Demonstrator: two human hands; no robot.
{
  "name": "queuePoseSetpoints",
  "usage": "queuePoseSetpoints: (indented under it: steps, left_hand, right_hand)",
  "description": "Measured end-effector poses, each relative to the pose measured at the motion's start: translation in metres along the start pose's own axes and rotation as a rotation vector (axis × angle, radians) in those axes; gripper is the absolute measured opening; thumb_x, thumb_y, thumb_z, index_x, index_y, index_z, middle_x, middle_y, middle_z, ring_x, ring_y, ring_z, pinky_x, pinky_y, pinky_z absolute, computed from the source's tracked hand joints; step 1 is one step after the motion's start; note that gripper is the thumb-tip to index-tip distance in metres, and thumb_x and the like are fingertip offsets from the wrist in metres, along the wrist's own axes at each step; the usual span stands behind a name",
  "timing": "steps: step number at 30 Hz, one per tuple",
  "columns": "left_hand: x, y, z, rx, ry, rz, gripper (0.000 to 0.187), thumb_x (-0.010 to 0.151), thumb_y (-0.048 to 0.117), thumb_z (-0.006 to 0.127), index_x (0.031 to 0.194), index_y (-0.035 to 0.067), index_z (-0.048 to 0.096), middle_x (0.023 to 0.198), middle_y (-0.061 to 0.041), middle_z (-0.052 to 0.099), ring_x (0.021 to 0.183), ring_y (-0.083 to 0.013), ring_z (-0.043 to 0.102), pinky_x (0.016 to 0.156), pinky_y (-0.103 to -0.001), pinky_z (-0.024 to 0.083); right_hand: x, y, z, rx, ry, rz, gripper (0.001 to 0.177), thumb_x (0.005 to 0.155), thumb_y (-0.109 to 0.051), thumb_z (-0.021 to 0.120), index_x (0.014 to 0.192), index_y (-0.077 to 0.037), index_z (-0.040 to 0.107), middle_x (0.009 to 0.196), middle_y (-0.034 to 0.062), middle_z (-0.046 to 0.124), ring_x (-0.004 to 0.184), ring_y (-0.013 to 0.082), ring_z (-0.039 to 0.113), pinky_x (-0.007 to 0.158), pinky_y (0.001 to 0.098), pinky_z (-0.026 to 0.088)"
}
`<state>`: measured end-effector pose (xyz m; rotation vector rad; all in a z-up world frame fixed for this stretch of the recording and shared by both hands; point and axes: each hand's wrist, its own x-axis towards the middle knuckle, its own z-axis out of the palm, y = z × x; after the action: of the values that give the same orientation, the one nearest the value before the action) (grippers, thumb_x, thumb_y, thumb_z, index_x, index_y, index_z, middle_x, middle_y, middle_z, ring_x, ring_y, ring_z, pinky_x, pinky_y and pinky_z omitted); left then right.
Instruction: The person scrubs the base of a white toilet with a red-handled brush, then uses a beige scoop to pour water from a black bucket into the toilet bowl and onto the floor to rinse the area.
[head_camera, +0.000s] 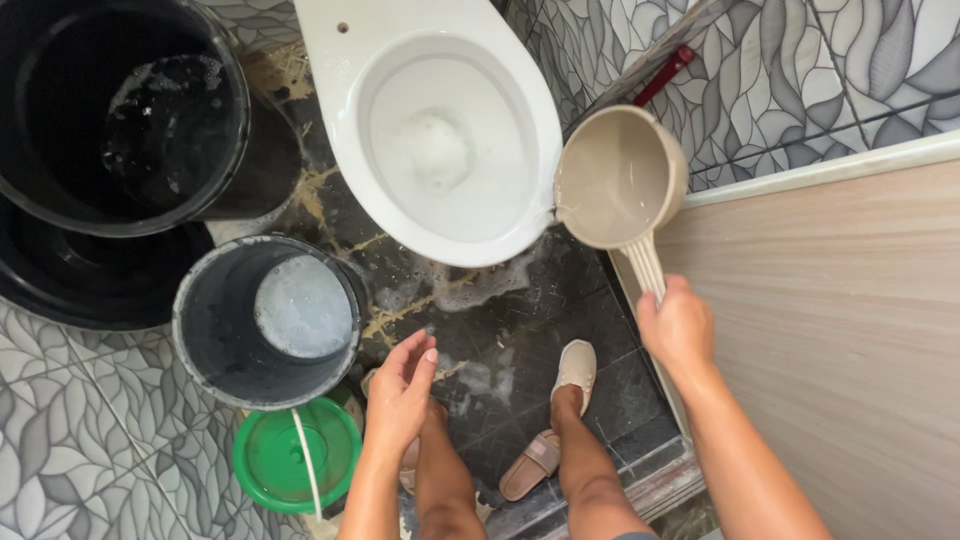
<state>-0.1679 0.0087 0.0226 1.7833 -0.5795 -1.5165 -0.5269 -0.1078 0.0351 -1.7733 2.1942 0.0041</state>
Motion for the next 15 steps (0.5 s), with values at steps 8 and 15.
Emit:
queuePoseSetpoints:
  steps: [8,15]
  left_hand:
    - [-0.007,-0.024,0.019,-0.01,0.017,0.014,0.045,0.096,0.019,0.064,0.136,-0.002,0.059,0.129,-0.012,0.072,0.118,-0.0171,0.068,0.1,-0.03,0.051]
    - [-0.02,-0.038,0.018,-0.066,0.076,0.0,0.045,0.096,0.019,0.064,0.136,-0.001,0.06,0.126,-0.012,0.074,0.115,-0.0169,0.069,0.098,-0.029,0.053]
  right_hand:
    - [-0.045,-0.015,-0.013,-0.094,-0.108,-0.099,0.036,0.093,-0.024,0.063,0.118,0.001,0.063,0.081,0.0307,0.07,0.076,0.0519,0.067,0.074,0.0606,0.053]
    - [-0.045,-0.072,0.004,-0.06,-0.171,-0.326,0.027,0.091,-0.021,0.063,0.108,0.0,0.062,0.078,0.0252,0.07,0.071,0.0469,0.068,0.067,0.0582,0.054]
